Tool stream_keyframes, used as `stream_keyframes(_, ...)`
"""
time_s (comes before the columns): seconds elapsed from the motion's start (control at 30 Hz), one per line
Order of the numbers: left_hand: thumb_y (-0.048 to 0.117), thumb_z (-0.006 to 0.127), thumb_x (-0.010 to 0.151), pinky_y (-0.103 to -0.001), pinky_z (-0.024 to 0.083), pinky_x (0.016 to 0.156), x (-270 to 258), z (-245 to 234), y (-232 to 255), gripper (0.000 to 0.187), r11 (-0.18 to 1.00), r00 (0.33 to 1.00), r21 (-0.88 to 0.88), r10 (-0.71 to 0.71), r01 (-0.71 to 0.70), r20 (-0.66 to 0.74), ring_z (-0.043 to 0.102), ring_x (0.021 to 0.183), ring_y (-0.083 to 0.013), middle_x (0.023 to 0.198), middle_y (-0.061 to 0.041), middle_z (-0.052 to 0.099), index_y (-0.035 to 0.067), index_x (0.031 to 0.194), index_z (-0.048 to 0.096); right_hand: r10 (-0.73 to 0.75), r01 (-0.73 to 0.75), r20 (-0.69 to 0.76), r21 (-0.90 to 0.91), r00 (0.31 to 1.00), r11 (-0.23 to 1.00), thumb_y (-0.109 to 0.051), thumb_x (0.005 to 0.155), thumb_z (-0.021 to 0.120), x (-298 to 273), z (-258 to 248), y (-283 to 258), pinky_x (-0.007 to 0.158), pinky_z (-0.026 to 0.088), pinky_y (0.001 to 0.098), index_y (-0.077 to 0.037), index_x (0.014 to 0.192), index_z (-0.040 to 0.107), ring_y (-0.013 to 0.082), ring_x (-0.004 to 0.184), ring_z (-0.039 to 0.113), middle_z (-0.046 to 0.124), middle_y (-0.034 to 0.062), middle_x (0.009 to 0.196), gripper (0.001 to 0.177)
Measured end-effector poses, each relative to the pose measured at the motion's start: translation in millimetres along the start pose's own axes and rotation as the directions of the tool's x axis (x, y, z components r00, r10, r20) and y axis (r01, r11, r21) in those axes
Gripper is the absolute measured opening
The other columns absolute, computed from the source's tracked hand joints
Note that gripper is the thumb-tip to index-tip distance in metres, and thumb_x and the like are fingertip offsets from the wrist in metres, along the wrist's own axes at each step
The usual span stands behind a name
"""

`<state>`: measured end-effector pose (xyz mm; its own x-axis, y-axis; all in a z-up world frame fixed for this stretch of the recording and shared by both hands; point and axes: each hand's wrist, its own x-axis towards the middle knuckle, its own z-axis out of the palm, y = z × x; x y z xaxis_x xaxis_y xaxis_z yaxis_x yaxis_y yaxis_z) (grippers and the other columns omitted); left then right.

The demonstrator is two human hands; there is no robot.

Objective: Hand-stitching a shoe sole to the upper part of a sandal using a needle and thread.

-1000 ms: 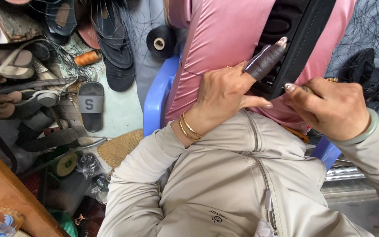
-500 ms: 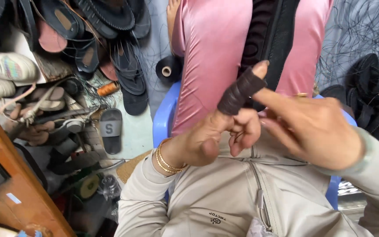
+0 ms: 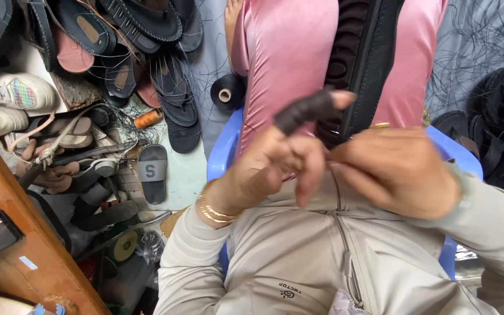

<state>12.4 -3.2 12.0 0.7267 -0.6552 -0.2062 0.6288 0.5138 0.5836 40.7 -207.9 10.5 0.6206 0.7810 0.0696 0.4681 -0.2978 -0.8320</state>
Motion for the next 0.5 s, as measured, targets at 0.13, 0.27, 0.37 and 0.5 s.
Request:
stream_keyframes(0.13,0.039,0.068,0.08,-0.015,0.038,0.053,-3,-12,-6,0.082,0.988,0.962,0.106,0.138,-0.115,-0.236,0.045,0.055,-0.0036,0.071,0.001,0.052,0.0,0.14,0.028,0.096,-0.106,-0.092,-0.109,0.991,0.988,-0.009,0.086,0.058,-8,-12,-5,0.05,0.04,0.0307,-0.004,0.08,0.063,0.0181,0.05,0.053,0.056,0.0052,0.059,0.01)
stream_keyframes(0.27,0.042,0.068,0.08,-0.016,0.035,0.045,0,-7,-7,0.085,0.996,0.981,-0.032,0.079,-0.086,-0.179,0.033,0.049,-0.0045,0.066,0.002,0.039,0.002,0.142,0.025,0.11,-0.157,-0.169,-0.3,0.98,0.941,-0.023,0.088,0.066,-13,-1,-4,0.057,0.047,0.0294,-0.001,0.115,0.064,0.016,0.059,0.06,0.071,0.0083,0.099,0.034)
stream_keyframes(0.37,0.043,0.063,0.082,-0.017,0.037,0.049,3,-4,-9,0.082,1.0,0.989,-0.004,0.013,-0.014,-0.15,0.041,0.049,-0.0072,0.065,0.002,0.038,0.002,0.142,0.026,0.1,-0.128,-0.112,-0.283,0.989,0.95,-0.012,0.088,0.061,-7,9,-3,0.053,0.043,0.0325,-0.01,0.093,0.066,0.0201,0.057,0.058,0.062,0.0036,0.069,0.007)
stream_keyframes(0.5,0.006,0.069,0.084,-0.014,0.043,0.062,-3,-18,-15,0.054,0.92,0.935,0.386,0.195,-0.07,-0.296,0.051,0.061,-0.0028,0.141,-0.01,0.045,0.003,0.131,0.043,0.105,-0.134,-0.136,-0.228,0.985,0.964,-0.006,0.086,0.063,-17,-8,-5,0.056,0.043,0.0322,-0.003,0.085,0.063,0.0227,0.059,0.059,0.062,0.0096,0.069,0.003)
